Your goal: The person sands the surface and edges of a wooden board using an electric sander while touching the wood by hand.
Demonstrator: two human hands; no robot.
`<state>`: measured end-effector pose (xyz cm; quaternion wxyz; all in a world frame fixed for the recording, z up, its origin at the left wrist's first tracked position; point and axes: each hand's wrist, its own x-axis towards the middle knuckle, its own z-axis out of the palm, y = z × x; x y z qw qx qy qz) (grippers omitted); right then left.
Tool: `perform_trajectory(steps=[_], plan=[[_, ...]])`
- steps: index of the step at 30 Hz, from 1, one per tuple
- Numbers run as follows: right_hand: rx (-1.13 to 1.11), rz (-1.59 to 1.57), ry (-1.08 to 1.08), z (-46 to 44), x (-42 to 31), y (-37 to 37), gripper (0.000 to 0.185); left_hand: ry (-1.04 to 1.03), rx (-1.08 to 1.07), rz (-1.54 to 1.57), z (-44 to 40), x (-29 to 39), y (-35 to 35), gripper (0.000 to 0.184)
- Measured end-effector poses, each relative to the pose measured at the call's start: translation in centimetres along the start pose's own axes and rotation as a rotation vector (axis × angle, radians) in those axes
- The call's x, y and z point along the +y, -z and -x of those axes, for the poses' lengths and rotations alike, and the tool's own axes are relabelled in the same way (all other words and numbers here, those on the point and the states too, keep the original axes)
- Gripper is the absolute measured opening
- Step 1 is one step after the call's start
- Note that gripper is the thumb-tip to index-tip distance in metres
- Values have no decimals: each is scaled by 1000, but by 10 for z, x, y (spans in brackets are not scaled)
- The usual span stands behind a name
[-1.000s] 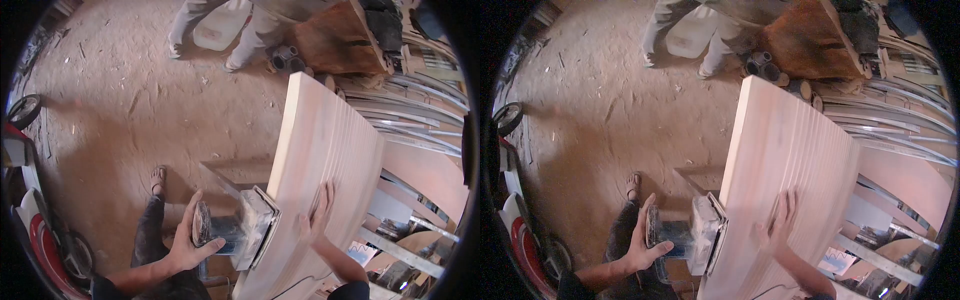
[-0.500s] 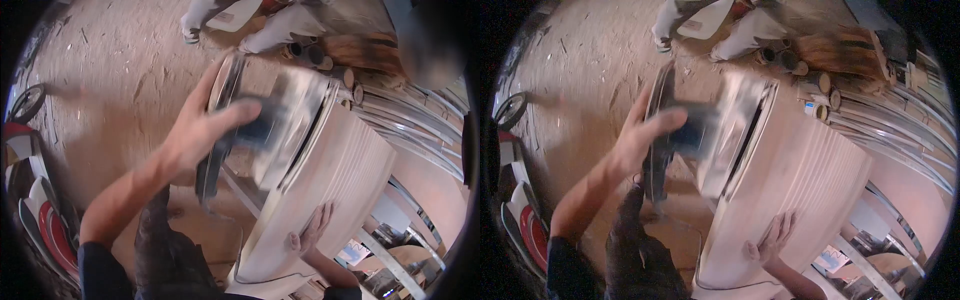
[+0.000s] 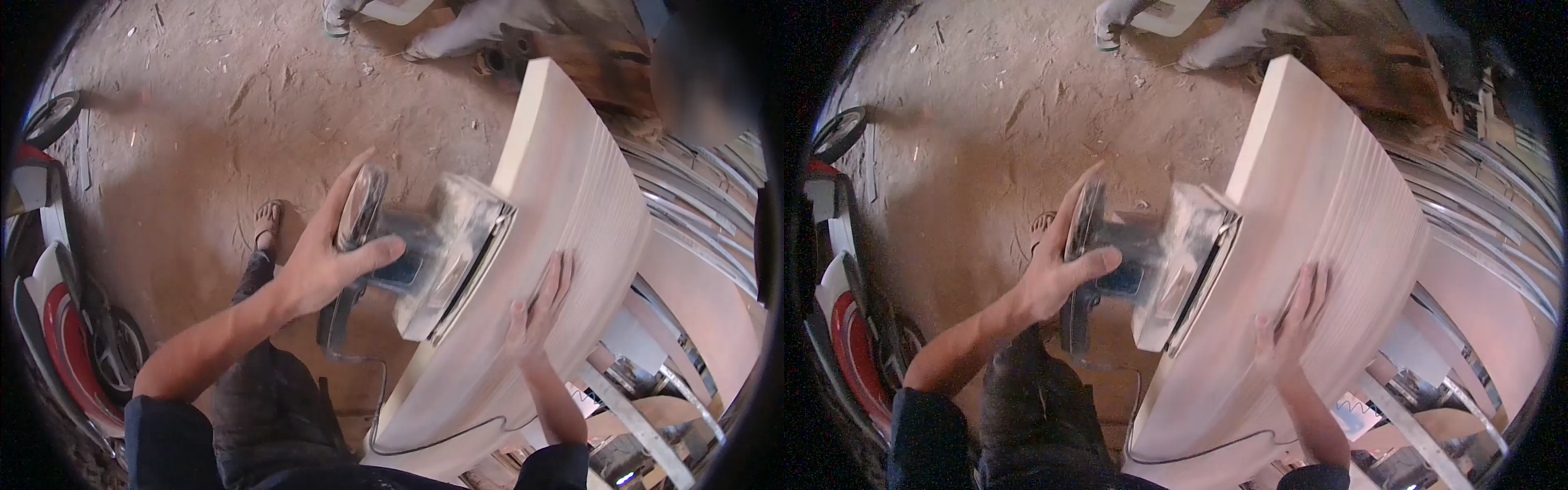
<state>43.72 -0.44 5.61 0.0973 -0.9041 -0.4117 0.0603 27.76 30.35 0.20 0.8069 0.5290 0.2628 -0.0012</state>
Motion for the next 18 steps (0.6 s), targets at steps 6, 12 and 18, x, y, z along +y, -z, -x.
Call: perform_trajectory(steps=[6,12,18], plan=[[100,-21,17,8,-1,-5,76,-4,-28,111,113,-60,-19,103],[145,4,44,11,2,-11,74,74,-45,-10,206,-108,-22,105],[117,-20,21,9,-2,-12,74,99,-36,6,215,-110,-23,105]])
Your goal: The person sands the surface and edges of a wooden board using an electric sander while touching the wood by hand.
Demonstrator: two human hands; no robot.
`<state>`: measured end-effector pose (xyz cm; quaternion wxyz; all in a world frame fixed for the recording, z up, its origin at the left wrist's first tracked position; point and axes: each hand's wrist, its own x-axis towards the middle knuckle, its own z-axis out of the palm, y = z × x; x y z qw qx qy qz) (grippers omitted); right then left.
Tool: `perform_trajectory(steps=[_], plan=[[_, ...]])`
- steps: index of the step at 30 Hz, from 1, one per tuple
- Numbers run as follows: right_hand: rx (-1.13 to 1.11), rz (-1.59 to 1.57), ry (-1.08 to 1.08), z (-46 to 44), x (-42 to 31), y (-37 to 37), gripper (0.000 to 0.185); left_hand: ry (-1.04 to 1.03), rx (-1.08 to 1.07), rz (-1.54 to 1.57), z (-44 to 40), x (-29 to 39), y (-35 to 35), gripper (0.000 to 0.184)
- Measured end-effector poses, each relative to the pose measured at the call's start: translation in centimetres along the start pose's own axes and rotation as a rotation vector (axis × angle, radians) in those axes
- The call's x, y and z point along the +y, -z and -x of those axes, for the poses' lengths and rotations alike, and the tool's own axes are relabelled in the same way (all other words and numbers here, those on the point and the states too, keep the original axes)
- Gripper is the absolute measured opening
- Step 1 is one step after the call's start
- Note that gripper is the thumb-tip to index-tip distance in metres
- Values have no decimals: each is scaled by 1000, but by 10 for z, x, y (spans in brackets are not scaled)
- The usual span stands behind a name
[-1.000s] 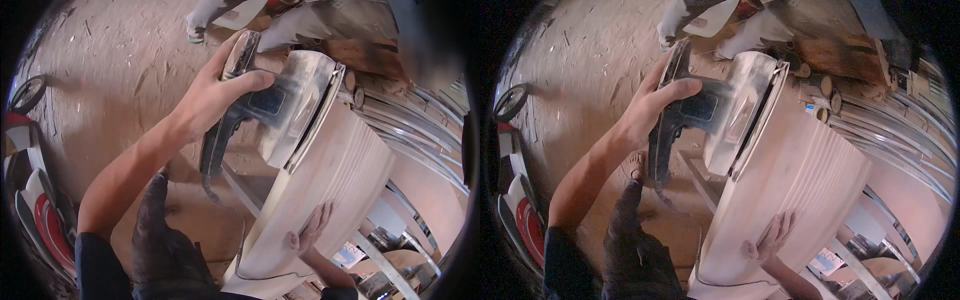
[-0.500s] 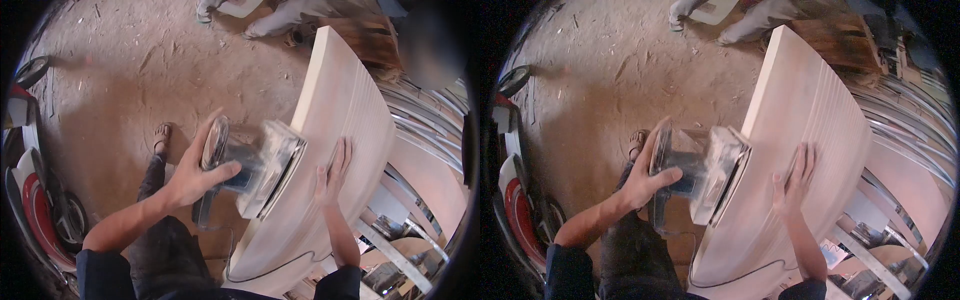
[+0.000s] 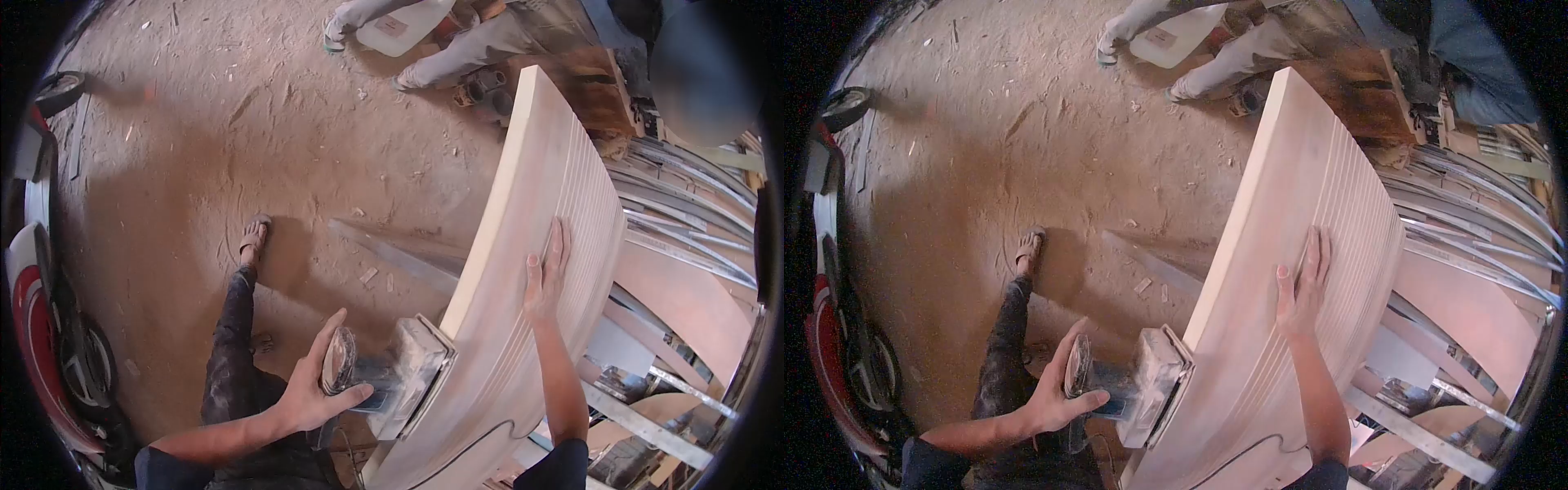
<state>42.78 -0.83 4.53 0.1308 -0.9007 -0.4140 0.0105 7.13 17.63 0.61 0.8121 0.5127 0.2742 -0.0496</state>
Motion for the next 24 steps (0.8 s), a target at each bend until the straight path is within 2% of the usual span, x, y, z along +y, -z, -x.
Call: perform_trajectory(steps=[4,11,17,19,24], plan=[[-39,24,-18,-1,0,4,72,19,-2,9,-38,39,3,104],[-125,-9,-40,-11,0,14,87,-13,27,-51,-123,102,12,104],[-187,-1,-70,-12,8,14,96,-6,32,66,-197,147,22,104],[-195,8,-72,-8,9,14,96,-76,21,-27,-216,158,27,104],[-194,47,-25,-10,15,13,96,-151,49,-11,-286,202,35,101]])
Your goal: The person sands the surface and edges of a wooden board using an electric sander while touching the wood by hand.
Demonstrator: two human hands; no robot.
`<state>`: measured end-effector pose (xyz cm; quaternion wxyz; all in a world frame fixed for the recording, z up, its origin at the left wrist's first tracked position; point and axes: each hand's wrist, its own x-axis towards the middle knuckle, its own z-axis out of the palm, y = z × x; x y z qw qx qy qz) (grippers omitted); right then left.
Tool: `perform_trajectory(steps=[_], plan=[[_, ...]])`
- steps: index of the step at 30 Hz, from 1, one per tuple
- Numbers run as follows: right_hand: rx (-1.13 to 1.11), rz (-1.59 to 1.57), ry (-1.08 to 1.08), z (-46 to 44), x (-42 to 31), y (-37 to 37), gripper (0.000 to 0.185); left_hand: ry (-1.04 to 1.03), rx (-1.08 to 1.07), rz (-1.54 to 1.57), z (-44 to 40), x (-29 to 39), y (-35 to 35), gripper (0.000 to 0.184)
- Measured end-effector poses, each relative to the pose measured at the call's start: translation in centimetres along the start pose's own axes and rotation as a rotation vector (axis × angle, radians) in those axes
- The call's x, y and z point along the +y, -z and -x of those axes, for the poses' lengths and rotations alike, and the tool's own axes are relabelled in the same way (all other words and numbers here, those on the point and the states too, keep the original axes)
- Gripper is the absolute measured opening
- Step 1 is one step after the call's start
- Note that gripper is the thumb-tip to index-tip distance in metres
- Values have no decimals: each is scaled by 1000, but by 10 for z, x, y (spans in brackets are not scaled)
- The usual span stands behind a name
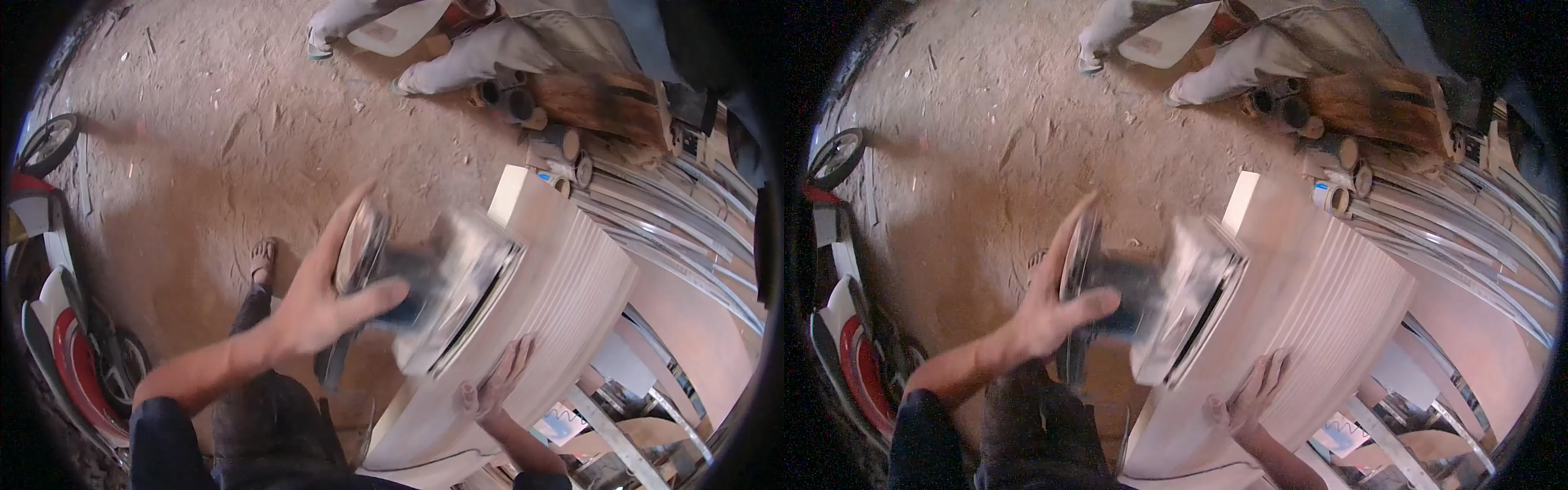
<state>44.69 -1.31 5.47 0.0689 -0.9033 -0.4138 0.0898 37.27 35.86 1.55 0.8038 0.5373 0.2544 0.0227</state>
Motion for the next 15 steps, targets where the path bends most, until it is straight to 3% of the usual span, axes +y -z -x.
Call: perform_trajectory(steps=[3,7,9,12,15], plan=[[-8,-19,4,2,2,1,97,21,17,209,-41,20,-4,98],[-9,-22,-13,3,4,-2,96,-6,3,148,-52,20,0,97],[31,-18,14,2,3,-2,95,-88,52,-52,-37,4,1,96],[63,-52,-7,-1,-4,-3,95,35,34,70,6,-11,-3,95],[101,-69,12,-4,-6,-3,92,77,50,3,53,-40,-5,94]])
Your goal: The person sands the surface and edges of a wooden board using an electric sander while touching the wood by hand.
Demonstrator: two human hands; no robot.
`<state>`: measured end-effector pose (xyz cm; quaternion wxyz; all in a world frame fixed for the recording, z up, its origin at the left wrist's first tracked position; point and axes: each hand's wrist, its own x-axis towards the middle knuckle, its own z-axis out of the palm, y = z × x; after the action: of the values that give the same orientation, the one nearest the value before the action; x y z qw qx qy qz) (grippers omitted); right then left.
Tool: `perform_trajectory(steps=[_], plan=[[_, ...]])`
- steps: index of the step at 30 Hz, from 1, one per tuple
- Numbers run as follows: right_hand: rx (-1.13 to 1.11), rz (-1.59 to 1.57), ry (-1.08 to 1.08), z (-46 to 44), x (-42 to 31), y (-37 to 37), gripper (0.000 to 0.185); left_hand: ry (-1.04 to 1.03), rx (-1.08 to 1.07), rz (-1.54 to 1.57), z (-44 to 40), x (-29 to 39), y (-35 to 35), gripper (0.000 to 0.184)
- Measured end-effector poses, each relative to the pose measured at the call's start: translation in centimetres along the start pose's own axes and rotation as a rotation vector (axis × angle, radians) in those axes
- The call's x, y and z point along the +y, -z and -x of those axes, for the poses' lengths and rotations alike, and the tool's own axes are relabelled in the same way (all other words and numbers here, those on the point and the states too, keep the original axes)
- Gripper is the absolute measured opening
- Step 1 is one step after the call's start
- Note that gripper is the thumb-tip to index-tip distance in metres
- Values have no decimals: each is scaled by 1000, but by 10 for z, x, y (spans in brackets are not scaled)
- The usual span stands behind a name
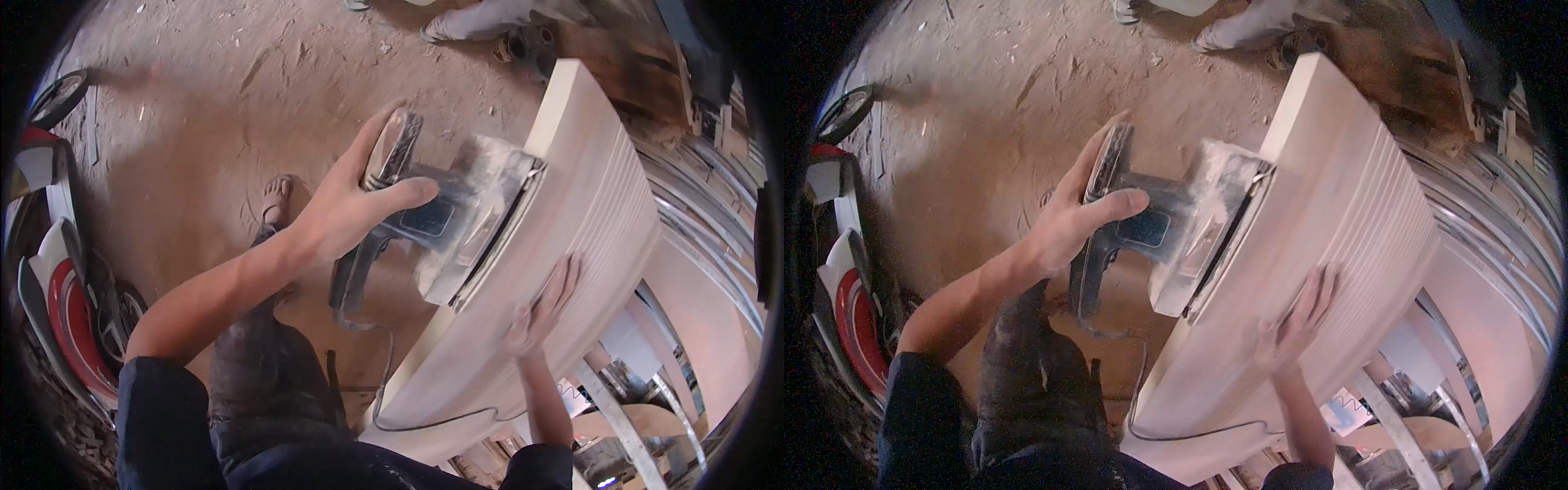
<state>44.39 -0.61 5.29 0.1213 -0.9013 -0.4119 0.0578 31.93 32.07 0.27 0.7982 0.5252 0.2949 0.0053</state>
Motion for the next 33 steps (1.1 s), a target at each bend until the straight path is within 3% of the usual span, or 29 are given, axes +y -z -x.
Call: perform_trajectory(steps=[11,14,18,24,33], plan=[[191,18,27,17,4,-3,69,-10,-80,188,199,-124,-18,102],[197,25,45,17,7,-9,67,7,-108,83,248,-145,-14,103],[190,86,15,17,7,-8,65,125,-78,208,303,-177,-19,103],[179,57,47,17,1,-5,67,222,-69,231,304,-175,-18,101],[103,-13,25,9,-1,2,76,181,-32,78,187,-88,-19,103]])
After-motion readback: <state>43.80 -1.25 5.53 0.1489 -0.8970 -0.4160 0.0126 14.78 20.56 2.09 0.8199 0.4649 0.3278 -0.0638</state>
